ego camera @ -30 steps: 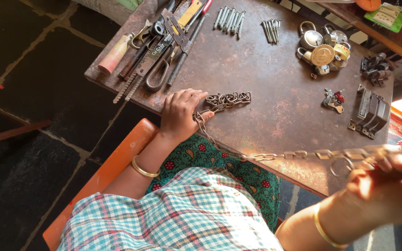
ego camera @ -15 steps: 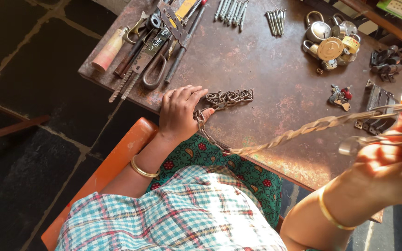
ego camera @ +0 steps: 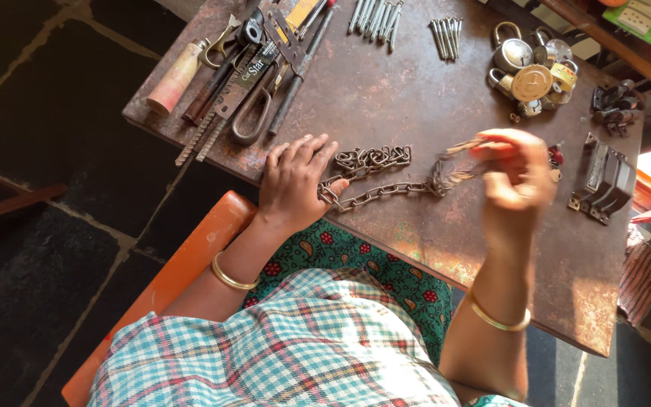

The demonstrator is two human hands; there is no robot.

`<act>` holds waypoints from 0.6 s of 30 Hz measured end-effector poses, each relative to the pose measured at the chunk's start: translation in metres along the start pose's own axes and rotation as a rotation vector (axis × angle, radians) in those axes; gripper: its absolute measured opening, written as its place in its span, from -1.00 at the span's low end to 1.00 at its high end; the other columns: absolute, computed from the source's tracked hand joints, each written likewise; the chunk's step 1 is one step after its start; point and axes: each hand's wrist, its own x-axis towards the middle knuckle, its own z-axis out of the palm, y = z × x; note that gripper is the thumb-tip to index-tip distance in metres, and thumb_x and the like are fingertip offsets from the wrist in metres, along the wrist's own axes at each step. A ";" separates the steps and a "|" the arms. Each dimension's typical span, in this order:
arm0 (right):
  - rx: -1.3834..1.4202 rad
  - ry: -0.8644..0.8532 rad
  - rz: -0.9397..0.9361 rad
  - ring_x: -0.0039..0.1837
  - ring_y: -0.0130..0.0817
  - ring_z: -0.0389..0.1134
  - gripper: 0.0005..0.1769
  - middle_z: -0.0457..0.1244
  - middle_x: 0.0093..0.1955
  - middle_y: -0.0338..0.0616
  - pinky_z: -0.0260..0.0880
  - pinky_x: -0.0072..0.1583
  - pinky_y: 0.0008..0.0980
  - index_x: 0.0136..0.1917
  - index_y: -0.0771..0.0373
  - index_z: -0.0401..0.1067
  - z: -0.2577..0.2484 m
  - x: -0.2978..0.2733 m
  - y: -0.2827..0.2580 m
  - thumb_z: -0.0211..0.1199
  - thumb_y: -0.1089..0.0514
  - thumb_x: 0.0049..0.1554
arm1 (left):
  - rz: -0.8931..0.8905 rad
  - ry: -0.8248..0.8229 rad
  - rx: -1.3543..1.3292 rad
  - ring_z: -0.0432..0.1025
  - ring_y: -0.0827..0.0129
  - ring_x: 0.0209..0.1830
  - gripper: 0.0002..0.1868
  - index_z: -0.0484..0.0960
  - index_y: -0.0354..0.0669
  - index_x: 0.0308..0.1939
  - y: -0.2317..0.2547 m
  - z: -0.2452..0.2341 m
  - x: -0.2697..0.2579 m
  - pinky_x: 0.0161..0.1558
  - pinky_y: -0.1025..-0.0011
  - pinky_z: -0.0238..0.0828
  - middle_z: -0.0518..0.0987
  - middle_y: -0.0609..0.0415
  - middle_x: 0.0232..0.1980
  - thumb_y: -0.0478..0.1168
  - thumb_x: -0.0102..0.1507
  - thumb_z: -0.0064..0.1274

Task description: The person sorts various hardware items including a metal chain, screws, and door hinges on a table by hand.

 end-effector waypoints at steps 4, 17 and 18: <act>-0.764 -0.231 0.170 -0.01 -0.26 0.47 -0.75 0.41 0.02 -0.11 0.43 0.02 -0.32 0.05 0.13 0.59 0.016 -0.006 0.010 0.27 0.34 0.12 | 0.022 -0.029 0.004 0.22 0.17 0.47 -0.36 0.50 0.00 0.35 -0.001 0.000 0.000 0.44 0.05 -0.04 0.44 0.01 0.40 0.25 0.33 -0.03; -0.648 -0.504 -0.338 0.23 0.08 0.35 -0.61 0.37 0.17 0.07 0.35 0.22 -0.06 0.21 0.24 0.48 0.070 0.017 0.017 0.30 0.30 0.08 | 0.009 -0.034 -0.106 0.23 0.15 0.47 -0.51 0.55 0.03 0.23 0.002 -0.005 0.001 0.47 -0.05 -0.09 0.47 0.04 0.38 0.15 0.32 0.04; -0.646 -0.520 -0.346 0.23 0.11 0.34 -0.57 0.36 0.16 0.09 0.34 0.21 -0.03 0.23 0.27 0.47 0.072 0.014 0.021 0.31 0.29 0.06 | 0.009 -0.034 -0.113 0.24 0.14 0.47 -0.52 0.56 0.02 0.22 0.002 -0.006 0.000 0.46 -0.05 -0.08 0.47 0.03 0.37 0.14 0.32 0.04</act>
